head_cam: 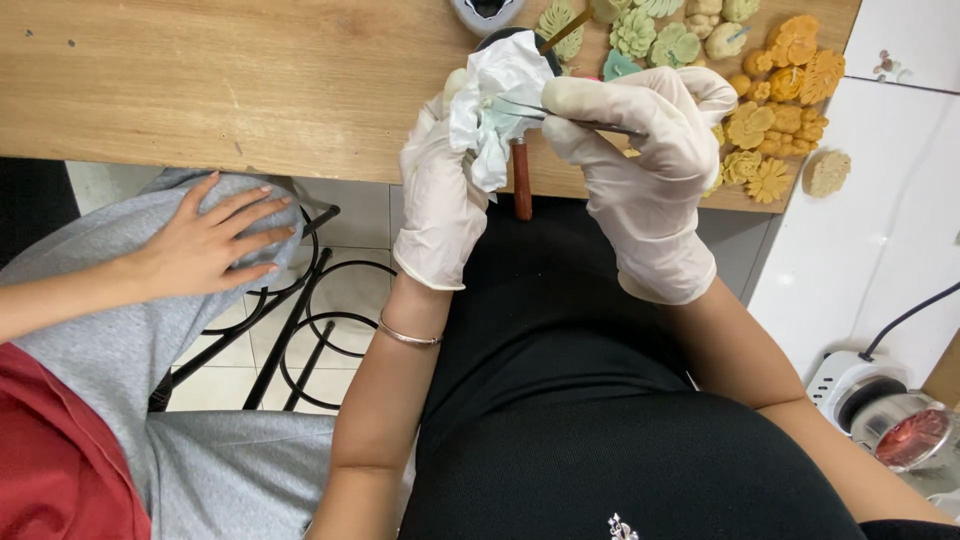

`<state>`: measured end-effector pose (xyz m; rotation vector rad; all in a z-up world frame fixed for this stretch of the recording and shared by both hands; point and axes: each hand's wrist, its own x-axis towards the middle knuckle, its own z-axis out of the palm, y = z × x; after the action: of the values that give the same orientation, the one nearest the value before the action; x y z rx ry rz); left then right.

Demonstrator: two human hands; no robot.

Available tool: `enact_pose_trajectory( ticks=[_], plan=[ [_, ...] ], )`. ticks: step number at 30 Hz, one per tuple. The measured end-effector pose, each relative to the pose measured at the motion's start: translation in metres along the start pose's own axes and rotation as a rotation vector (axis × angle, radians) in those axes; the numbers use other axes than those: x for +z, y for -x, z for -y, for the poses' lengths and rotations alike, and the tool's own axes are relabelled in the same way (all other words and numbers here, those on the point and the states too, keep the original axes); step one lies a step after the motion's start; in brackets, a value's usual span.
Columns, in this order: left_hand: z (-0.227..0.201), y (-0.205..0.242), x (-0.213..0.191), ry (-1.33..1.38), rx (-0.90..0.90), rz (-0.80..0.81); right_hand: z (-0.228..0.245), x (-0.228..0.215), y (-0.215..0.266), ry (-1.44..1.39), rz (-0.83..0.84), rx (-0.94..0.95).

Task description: The recorder is creating decorative soaps by pouring colored liquid soap into silicone molds and cleaning tools.

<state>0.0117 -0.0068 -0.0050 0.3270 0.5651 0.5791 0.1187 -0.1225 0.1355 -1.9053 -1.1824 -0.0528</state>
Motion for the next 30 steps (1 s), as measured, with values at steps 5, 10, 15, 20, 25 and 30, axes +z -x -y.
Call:
enact_pose_trajectory(
  ticks=[5, 10, 15, 20, 25, 30],
  plan=[
    [-0.008, 0.003, 0.015, -0.024, 0.004, -0.004, -0.006, 0.002, -0.002, 0.042, 0.01, -0.019],
    [-0.009, 0.005, 0.023, -0.069, 0.01, 0.002, -0.008, 0.001, -0.005, 0.038, 0.03, 0.023],
    [-0.016, 0.009, 0.032, -0.14, 0.001, 0.0, -0.016, 0.0, 0.0, 0.039, 0.021, -0.012],
    [-0.016, 0.011, 0.035, -0.138, -0.013, 0.012, -0.015, -0.001, 0.0, 0.027, 0.005, -0.022],
    [-0.02, 0.015, 0.042, -0.121, -0.051, 0.042, -0.019, -0.002, 0.009, 0.041, -0.04, 0.026],
    [-0.012, 0.012, 0.041, -0.169, -0.068, 0.079, -0.016, -0.009, 0.009, -0.018, -0.091, 0.112]
  ],
)
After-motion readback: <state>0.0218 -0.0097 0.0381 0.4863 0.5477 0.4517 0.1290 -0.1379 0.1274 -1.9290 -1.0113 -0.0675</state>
